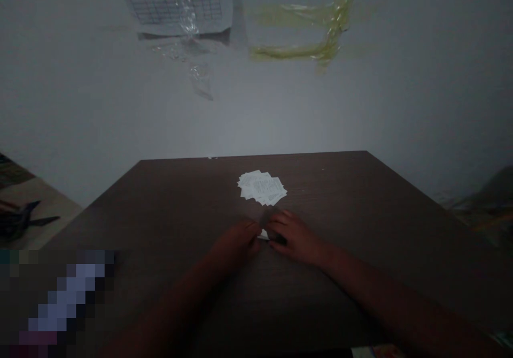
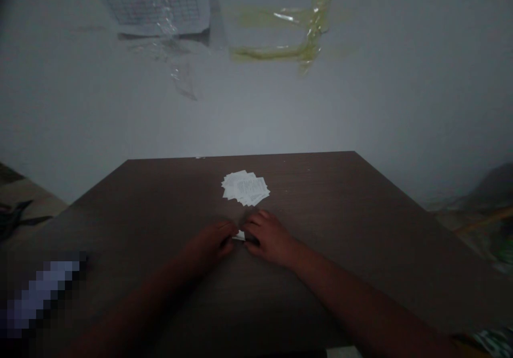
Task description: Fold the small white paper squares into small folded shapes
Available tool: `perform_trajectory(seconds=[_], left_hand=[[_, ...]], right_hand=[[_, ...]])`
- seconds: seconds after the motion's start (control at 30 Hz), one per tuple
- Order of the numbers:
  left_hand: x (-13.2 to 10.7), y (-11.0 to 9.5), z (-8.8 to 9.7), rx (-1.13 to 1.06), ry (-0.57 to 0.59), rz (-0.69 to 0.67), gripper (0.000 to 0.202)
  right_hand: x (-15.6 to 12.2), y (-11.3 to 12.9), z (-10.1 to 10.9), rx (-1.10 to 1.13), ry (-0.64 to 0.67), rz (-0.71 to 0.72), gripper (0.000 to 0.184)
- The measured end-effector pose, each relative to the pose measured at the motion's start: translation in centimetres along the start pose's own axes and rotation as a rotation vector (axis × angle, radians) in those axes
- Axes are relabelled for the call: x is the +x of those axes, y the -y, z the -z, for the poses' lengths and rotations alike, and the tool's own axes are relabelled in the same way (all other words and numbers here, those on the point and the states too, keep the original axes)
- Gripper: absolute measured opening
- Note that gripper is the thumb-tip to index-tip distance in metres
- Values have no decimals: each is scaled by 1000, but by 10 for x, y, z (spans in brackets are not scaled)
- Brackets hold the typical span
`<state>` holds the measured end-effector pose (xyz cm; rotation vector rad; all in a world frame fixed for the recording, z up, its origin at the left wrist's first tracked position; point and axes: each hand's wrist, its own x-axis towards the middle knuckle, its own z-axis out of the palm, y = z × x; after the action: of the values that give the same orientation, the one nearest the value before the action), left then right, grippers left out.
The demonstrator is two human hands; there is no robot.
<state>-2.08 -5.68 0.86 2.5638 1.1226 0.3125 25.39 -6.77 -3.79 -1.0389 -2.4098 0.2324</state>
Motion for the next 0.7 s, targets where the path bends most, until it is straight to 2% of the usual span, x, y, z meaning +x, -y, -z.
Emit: perform_trajectory(seconds=[0.17, 0.33, 0.5, 0.6, 0.7], left_hand=[[1, -8, -1, -4, -66, 43, 27], [1, -18, -3, 17, -83, 38, 18], [-1, -32, -5, 57, -109, 10, 20], [-2, -36, -1, 120, -109, -33, 21], [-2, -31, 8, 172, -90, -34, 20]], right_hand=[[2, -3, -3, -45, -9, 81, 11], [1, 5, -3, -117, -91, 134, 12], [0, 15, -7, -200, -89, 155, 9], [0, 18, -7, -226, -134, 198, 10], [-1, 18, 0, -244, -159, 197, 12]])
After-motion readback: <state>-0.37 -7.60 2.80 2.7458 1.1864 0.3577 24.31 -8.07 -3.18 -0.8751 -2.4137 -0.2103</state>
